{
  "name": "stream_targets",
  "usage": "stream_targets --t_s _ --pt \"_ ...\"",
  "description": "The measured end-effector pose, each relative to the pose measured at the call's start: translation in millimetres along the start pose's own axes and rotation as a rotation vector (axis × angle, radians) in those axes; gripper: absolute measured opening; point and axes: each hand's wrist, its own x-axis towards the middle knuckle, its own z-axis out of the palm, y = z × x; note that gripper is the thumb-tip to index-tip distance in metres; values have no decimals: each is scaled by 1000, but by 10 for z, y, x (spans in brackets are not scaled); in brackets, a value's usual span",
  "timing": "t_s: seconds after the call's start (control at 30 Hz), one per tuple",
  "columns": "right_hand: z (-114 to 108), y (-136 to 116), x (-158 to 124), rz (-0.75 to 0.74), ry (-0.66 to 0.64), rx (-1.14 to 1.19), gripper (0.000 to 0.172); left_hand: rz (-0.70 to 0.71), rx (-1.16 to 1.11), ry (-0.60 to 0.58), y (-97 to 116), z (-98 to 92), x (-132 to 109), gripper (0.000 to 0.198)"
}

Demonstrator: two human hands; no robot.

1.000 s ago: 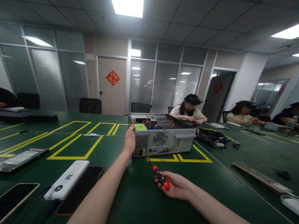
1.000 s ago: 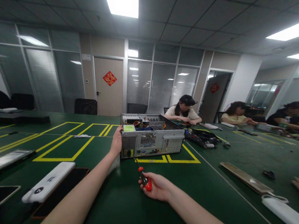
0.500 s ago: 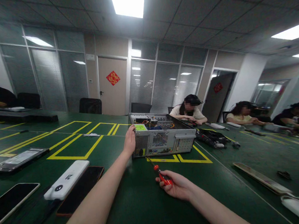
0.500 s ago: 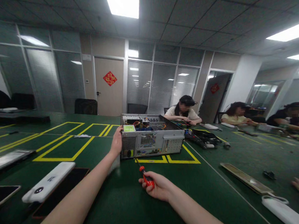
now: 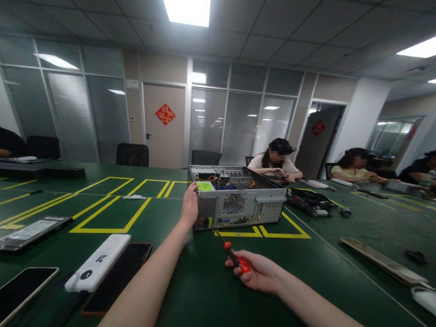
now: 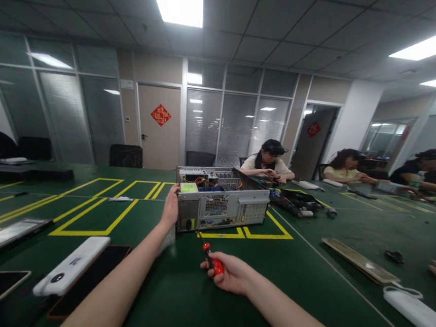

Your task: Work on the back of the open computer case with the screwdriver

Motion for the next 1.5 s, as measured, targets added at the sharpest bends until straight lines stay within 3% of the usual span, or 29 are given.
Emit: stream_targets --t_s 0.13,0.33,0.53,0.83,1.2,1.5 --pt "24 -8 -32 19 49 15 22 -2 -10 -2 2 -3 -1 47" --pt "-43 -1 35 46 -55 94 29 -2 -14 -3 18 -7 -5 47" --pt "-72 20 80 15 -24 51 34 2 -12 -5 -5 2 -6 47" --pt "-21 -9 34 7 78 107 18 3 -6 0 -20 4 -8 47" --pt "-98 9 110 -7 89 80 21 -12 -10 -8 38 -3 -7 47" --pt "-54 61 94 8 19 70 27 1 -13 -11 17 -5 -7 47"
